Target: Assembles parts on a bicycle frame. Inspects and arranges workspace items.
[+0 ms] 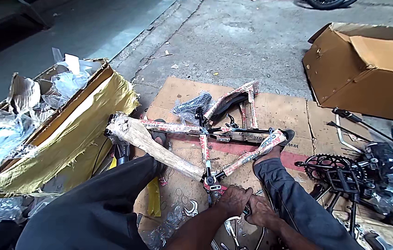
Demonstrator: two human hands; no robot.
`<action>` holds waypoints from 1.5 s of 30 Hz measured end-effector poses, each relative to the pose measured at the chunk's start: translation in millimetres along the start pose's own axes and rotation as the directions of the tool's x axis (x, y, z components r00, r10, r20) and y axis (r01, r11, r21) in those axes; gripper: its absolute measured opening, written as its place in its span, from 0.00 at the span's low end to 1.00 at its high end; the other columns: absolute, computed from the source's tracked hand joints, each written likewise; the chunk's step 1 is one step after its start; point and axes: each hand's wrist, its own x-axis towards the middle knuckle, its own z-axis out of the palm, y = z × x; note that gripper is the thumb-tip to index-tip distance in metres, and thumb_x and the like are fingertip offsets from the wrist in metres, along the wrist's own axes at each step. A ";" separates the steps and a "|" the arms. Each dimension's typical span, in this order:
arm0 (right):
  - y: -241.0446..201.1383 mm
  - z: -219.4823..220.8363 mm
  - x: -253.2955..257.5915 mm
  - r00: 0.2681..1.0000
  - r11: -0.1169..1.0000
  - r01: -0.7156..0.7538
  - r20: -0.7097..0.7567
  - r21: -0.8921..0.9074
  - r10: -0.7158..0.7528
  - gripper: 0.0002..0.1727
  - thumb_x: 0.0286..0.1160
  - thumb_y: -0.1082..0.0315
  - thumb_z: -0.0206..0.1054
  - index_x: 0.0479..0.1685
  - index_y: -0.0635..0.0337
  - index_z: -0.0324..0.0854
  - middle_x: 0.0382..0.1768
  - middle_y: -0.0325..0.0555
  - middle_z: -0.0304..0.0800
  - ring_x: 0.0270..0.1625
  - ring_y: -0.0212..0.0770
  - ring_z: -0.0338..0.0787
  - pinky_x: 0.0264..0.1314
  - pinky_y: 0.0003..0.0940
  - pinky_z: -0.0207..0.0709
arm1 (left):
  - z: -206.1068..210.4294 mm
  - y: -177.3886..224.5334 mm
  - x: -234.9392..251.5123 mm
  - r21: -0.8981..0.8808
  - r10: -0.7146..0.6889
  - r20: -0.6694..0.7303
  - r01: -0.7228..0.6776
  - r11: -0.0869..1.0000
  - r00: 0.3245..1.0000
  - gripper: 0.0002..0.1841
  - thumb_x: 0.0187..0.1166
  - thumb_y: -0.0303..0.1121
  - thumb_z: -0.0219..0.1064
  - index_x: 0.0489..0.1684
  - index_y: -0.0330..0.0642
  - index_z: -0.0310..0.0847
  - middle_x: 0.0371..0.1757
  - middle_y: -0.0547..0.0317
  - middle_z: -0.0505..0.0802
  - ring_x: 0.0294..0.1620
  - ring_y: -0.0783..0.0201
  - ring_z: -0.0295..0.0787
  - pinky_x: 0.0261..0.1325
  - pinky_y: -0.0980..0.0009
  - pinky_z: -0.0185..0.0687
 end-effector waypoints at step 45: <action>-70.6 103.5 -40.6 0.877 0.933 0.360 0.350 -0.020 -0.330 0.25 0.70 0.54 0.72 0.54 0.70 0.81 0.50 0.69 0.88 0.57 0.69 0.89 0.54 0.71 0.79 | -73.4 -60.2 -57.5 0.478 -0.235 0.073 0.173 0.861 0.969 0.18 0.83 0.29 0.57 0.67 0.37 0.81 0.66 0.44 0.87 0.72 0.44 0.81 0.69 0.49 0.78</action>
